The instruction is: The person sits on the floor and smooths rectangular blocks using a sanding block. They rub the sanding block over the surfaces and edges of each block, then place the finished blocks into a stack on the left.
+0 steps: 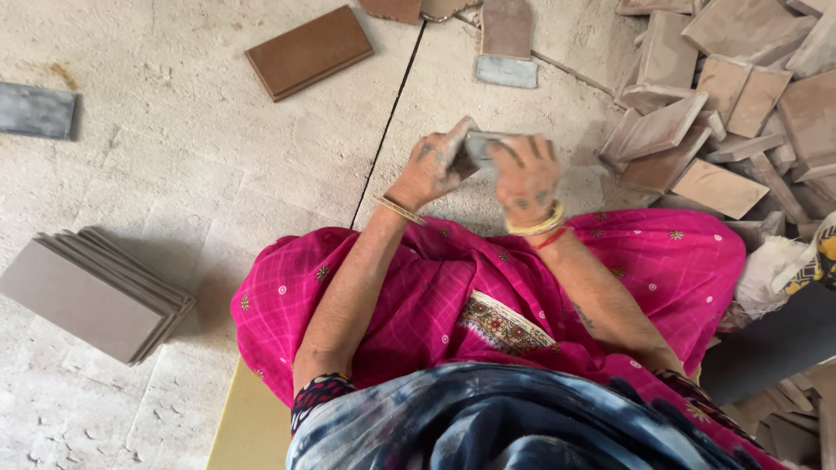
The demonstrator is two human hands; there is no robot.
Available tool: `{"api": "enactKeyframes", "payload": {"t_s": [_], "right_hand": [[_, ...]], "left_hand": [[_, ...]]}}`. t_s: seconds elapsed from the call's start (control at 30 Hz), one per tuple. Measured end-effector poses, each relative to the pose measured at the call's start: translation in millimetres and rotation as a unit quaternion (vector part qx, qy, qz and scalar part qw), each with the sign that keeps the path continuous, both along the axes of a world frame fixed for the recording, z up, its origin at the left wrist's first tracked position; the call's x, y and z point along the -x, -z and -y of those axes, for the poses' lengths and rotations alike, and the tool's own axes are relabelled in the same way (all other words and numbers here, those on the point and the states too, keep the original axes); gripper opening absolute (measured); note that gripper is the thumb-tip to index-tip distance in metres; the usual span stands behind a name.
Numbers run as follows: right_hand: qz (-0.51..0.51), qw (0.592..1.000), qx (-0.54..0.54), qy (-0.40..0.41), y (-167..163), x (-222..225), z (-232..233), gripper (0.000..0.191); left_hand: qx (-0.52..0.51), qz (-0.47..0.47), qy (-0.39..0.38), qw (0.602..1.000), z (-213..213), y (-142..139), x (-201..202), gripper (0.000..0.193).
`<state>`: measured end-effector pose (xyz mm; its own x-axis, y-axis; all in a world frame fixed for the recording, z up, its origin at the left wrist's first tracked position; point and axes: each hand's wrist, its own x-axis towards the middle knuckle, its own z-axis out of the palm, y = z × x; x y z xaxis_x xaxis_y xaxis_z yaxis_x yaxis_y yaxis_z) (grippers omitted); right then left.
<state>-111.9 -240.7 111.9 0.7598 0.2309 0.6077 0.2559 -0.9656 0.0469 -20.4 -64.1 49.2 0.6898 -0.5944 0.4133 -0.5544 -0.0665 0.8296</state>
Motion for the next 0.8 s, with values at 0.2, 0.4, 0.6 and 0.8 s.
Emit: {"api": "enactKeyframes", "payload": {"t_s": [0.2,0.4,0.6,0.8], "right_hand": [[-0.016,0.999,-0.01,-0.042,7.0,-5.5,0.0,0.021],[-0.165,0.976,-0.127,0.061,9.4,27.5,72.9,0.013],[-0.109,0.962,-0.251,0.006,12.6,20.2,65.6,0.013],[-0.073,0.992,-0.104,-0.023,-14.5,-1.4,23.4,0.026]], "left_hand": [[-0.012,-0.048,0.03,0.998,-2.6,-0.9,1.1,0.04],[-0.023,-0.089,-0.002,0.996,-9.5,-2.4,-13.6,0.056],[-0.006,-0.106,0.002,0.994,-20.8,-15.2,-14.9,0.045],[-0.051,-0.129,0.004,0.99,-16.7,-19.3,-11.8,0.04]]}}
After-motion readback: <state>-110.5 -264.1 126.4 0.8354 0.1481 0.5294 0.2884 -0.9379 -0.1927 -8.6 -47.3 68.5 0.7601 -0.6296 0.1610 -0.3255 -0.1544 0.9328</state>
